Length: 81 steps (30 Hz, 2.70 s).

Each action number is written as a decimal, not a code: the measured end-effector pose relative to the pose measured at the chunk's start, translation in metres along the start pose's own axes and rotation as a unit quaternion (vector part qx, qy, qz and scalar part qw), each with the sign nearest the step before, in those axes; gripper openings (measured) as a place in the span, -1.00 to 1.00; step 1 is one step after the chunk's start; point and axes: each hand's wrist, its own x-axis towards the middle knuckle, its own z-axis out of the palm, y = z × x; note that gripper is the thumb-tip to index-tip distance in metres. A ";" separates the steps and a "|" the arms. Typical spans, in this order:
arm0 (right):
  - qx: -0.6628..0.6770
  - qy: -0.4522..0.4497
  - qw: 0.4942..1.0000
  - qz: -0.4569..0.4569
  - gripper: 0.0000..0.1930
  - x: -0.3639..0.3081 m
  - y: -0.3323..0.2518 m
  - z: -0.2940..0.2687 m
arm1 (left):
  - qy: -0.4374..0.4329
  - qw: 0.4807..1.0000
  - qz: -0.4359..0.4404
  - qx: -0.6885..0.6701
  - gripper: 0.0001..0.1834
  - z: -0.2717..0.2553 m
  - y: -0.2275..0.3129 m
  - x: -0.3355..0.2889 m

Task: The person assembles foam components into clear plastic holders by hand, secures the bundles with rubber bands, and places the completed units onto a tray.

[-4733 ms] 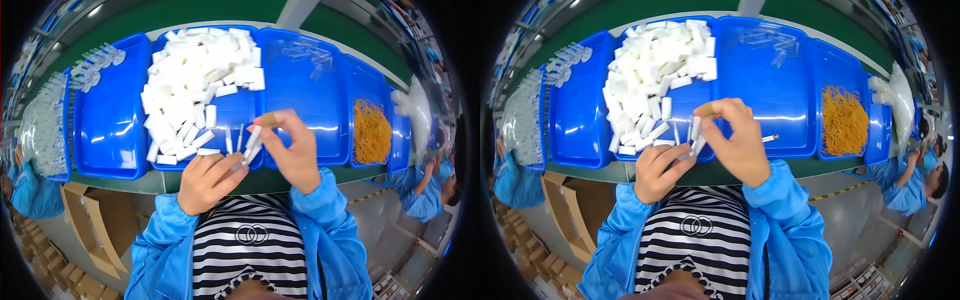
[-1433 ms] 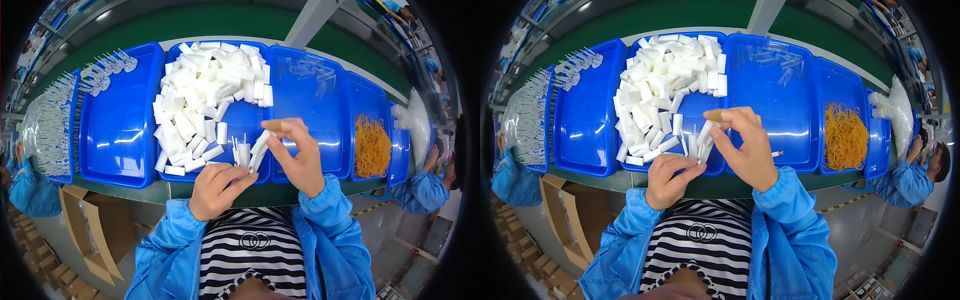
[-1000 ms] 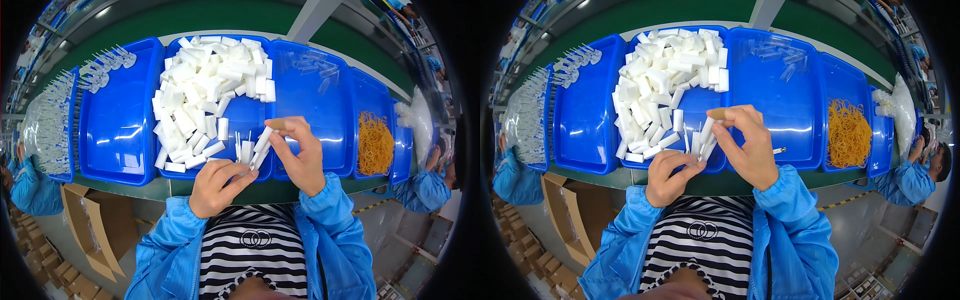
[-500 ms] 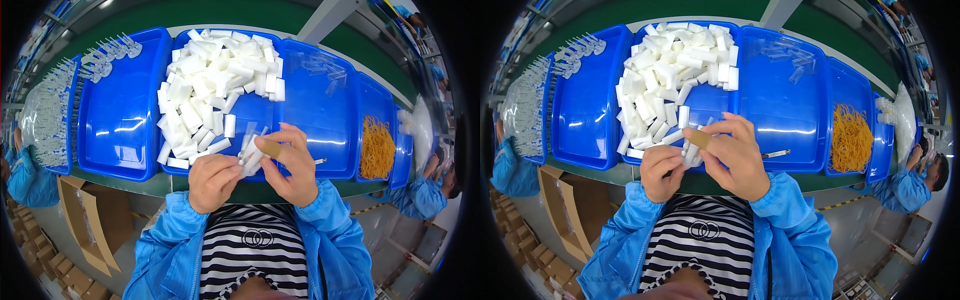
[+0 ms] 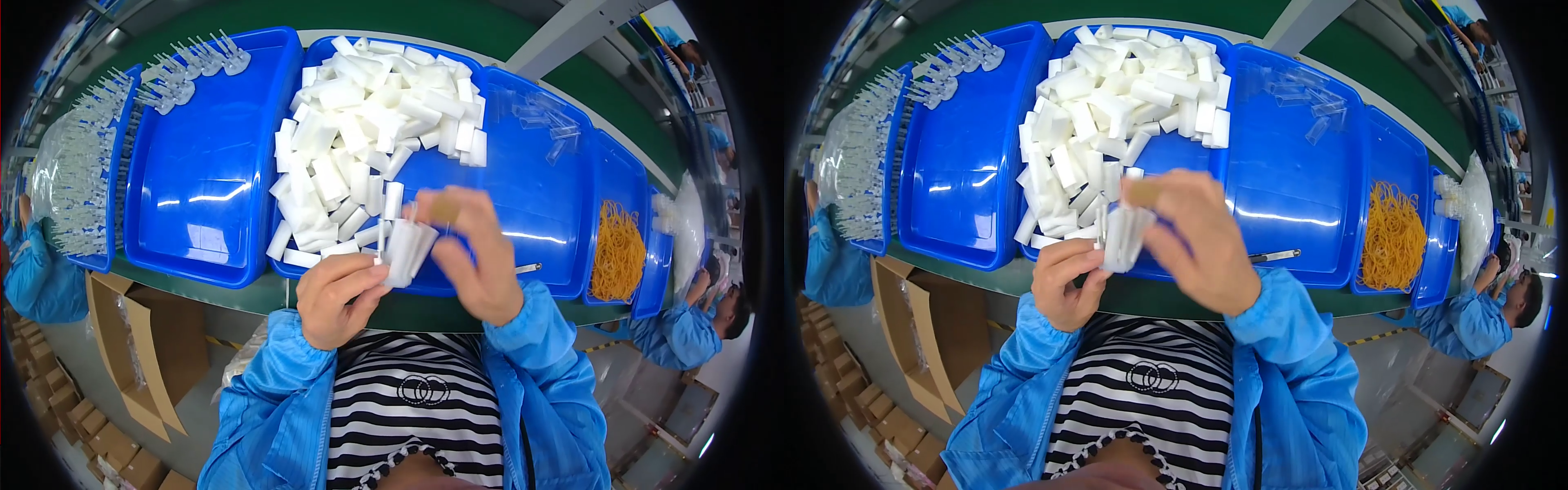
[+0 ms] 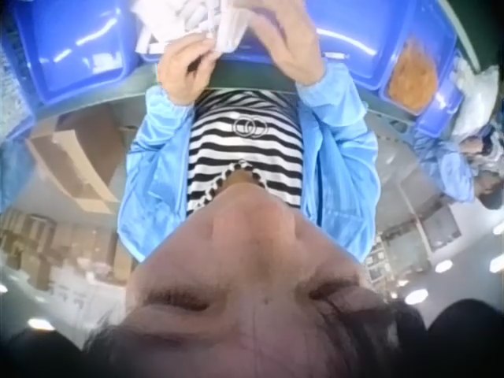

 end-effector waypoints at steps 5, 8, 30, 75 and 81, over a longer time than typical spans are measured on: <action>-0.229 -0.051 0.969 -0.083 -0.74 0.023 0.035 -0.002 | 0.016 0.997 0.030 0.070 -0.55 -0.007 -0.005 -0.001; -0.303 -0.093 0.927 -0.199 -0.82 0.026 0.041 0.007 | 0.009 0.995 0.041 0.086 -0.53 -0.009 -0.005 -0.001; -0.259 -0.101 0.960 -0.023 -0.70 0.011 0.041 -0.014 | -0.093 0.983 0.093 0.127 -0.51 0.004 0.005 0.009; -0.323 -0.096 0.936 -0.104 -0.69 0.037 0.060 0.013 | -0.007 0.991 0.094 0.092 -0.52 0.006 -0.013 -0.008; -0.387 -0.169 0.906 -0.043 -0.73 0.021 0.037 0.000 | -0.057 0.989 0.093 0.096 -0.48 0.003 -0.012 -0.009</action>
